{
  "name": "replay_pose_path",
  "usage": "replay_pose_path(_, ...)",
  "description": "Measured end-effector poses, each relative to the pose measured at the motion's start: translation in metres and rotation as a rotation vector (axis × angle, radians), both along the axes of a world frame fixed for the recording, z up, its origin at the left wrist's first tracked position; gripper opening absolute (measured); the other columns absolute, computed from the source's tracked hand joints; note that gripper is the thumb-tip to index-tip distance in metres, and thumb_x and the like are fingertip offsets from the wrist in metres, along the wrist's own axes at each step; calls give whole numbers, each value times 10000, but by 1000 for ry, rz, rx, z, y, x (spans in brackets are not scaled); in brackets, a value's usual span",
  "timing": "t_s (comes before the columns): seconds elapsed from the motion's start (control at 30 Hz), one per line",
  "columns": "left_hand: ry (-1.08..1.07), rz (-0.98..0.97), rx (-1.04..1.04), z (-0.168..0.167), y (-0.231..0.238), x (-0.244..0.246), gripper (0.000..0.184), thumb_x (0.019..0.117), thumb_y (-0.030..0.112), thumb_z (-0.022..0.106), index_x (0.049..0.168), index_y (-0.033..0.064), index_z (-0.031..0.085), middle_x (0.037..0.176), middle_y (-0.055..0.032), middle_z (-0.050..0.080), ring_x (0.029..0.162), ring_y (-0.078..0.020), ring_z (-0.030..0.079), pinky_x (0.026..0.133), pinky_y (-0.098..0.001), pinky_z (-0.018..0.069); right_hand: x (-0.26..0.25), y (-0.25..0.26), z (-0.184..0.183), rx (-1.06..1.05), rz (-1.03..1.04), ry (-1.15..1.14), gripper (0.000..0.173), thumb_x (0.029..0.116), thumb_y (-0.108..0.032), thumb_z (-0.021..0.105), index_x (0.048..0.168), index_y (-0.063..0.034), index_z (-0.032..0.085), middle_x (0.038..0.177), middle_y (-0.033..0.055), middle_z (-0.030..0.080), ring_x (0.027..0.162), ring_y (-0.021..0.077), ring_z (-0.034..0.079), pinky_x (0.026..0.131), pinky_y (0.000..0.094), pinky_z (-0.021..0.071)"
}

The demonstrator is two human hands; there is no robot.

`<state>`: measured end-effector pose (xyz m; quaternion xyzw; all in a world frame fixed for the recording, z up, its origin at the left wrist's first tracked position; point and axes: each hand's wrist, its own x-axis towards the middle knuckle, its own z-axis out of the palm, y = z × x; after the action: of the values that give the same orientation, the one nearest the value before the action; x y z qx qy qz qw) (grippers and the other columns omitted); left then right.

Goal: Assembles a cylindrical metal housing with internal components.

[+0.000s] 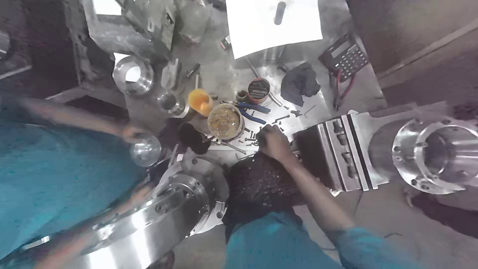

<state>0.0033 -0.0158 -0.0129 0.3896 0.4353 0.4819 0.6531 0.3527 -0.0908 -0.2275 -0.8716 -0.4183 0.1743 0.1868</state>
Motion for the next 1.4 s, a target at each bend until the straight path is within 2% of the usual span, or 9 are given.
replay_pose_path(0.1, 18, -3, -20, 3, 2, 6, 263, 979, 323, 569, 849, 141, 706, 692, -13, 686, 661, -120, 696, 646, -288, 596, 1, -11, 5, 200, -166, 120, 196, 899, -221, 728, 1062, -113, 735, 1066, 119, 700, 994, 328, 670, 795, 567, 562)
replay_pose_path(0.2, 57, -18, -26, 4, 1, 5, 269, 990, 350, 567, 902, 156, 731, 770, -15, 726, 709, -113, 708, 665, -279, 596, -3, -26, 19, 404, -376, 261, 157, 936, -106, 694, 1093, -103, 679, 901, 71, 731, 728, 201, 698, 646, 430, 597)
replay_pose_path(0.33, 56, -49, -9, 2, 3, 2, 257, 982, 373, 587, 949, 179, 751, 837, -5, 745, 764, -111, 716, 702, -280, 591, -8, -41, 28, 429, -498, 419, 175, 1005, -105, 626, 1141, -94, 736, 971, 94, 746, 757, 186, 696, 688, 409, 594)
replay_pose_path(0.43, 70, -70, 21, 2, 4, 0, 239, 982, 364, 592, 933, 199, 758, 825, 7, 751, 759, -102, 725, 696, -278, 601, -13, -46, 32, 441, -516, 481, 150, 983, -118, 673, 1117, -124, 738, 939, 76, 743, 684, 177, 673, 604, 382, 584)
replay_pose_path(0.7, 21, -54, 43, 2, 4, -3, 219, 971, 371, 640, 944, 180, 745, 846, -27, 757, 764, -127, 736, 706, -303, 619, -2, 21, 75, 597, -200, 310, 125, 942, -82, 708, 1051, -114, 759, 978, 38, 760, 749, 126, 710, 652, 323, 608)
replay_pose_path(0.83, 54, -89, 58, 13, 4, 8, 182, 932, 419, 664, 896, 284, 781, 854, 46, 772, 790, -67, 739, 719, -255, 613, 2, 72, 92, 478, 9, 105, 159, 888, -171, 721, 1027, -139, 790, 998, 54, 762, 912, 209, 722, 829, 475, 595)
replay_pose_path(0.93, 85, -11, 32, 5, 6, 2, 148, 894, 418, 715, 900, 276, 756, 831, 35, 765, 735, -90, 734, 660, -276, 616, 8, 103, 98, 287, 121, -77, 171, 894, -241, 699, 1019, -174, 794, 1000, 74, 756, 1001, 314, 700, 832, 583, 566)
replay_pose_path(1.13, 55, 67, 3, -9, 8, -12, 179, 890, 361, 750, 923, 186, 732, 763, -47, 753, 624, -163, 726, 577, -318, 622, 19, 135, 87, 184, 288, -173, 160, 897, -203, 707, 1031, -192, 795, 1065, 59, 704, 1061, 322, 624, 877, 542, 536)
replay_pose_path(1.4, 92, 67, 39, -10, 7, -13, 172, 885, 386, 766, 901, 215, 751, 792, 0, 755, 650, -133, 721, 592, -303, 618, 13, 148, 81, 95, 325, -266, 189, 842, -170, 741, 1020, -133, 791, 1042, 115, 713, 1042, 382, 617, 895, 606, 477)
